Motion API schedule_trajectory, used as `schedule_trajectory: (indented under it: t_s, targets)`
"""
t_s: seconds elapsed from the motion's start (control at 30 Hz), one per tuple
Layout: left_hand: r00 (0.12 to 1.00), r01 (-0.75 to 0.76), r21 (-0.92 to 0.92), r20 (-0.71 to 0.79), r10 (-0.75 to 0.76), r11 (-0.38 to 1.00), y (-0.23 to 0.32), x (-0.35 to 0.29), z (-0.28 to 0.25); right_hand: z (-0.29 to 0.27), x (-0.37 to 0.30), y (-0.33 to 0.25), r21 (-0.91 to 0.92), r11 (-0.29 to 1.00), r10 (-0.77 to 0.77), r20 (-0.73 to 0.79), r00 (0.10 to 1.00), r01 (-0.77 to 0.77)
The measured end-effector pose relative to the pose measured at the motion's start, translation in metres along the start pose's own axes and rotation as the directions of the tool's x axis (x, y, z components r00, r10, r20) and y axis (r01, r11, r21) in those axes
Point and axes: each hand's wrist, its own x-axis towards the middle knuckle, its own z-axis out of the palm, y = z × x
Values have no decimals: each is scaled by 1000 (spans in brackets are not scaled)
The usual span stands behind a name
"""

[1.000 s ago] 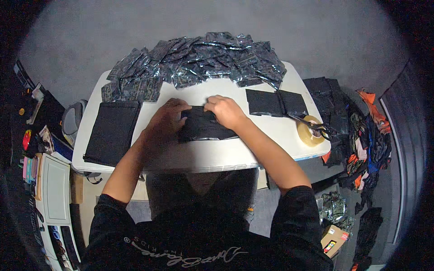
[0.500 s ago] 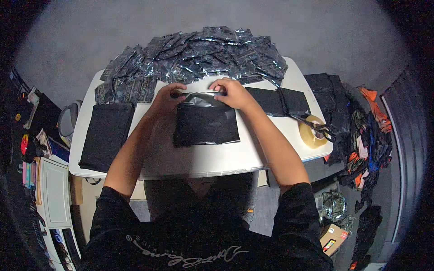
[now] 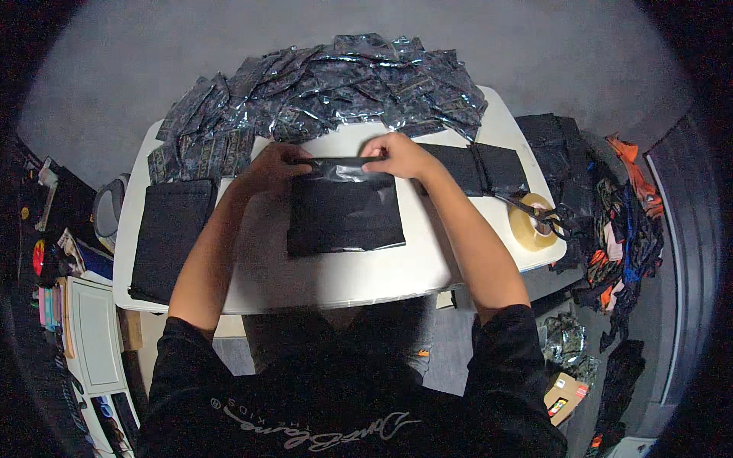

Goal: Packing items into a mailing pouch and sealing it.

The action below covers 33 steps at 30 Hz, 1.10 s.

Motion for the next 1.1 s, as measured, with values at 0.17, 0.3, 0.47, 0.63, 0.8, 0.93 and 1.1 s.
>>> schedule_trajectory:
  t_s: [0.17,0.3,0.47,0.63,0.8,0.93,1.1]
  targets:
    - [1000,-15,127,1,15,992,-1,5,-8,-16,-5,5,-3,987,161,58,985,-161]
    - [996,78,258,29,-88,963,3,8,-11,-18,-8,4,-194,972,159,115,981,-135]
    - [986,165,199,-1,-169,966,9,5,-13,-18,-8,4,-232,964,162,129,978,-129]
    - [969,237,145,-110,-222,961,16,10,0,-14,-18,14,67,950,299,96,949,-306]
    - [983,146,170,-134,-124,975,-9,9,1,-2,-37,-31,180,883,428,65,901,-433]
    - [949,80,151,-314,-29,985,-11,5,14,7,-48,-20,-121,908,396,-64,916,-401]
    - [845,-263,438,-326,424,860,40,-34,64,15,-57,8,204,914,379,-129,916,-350]
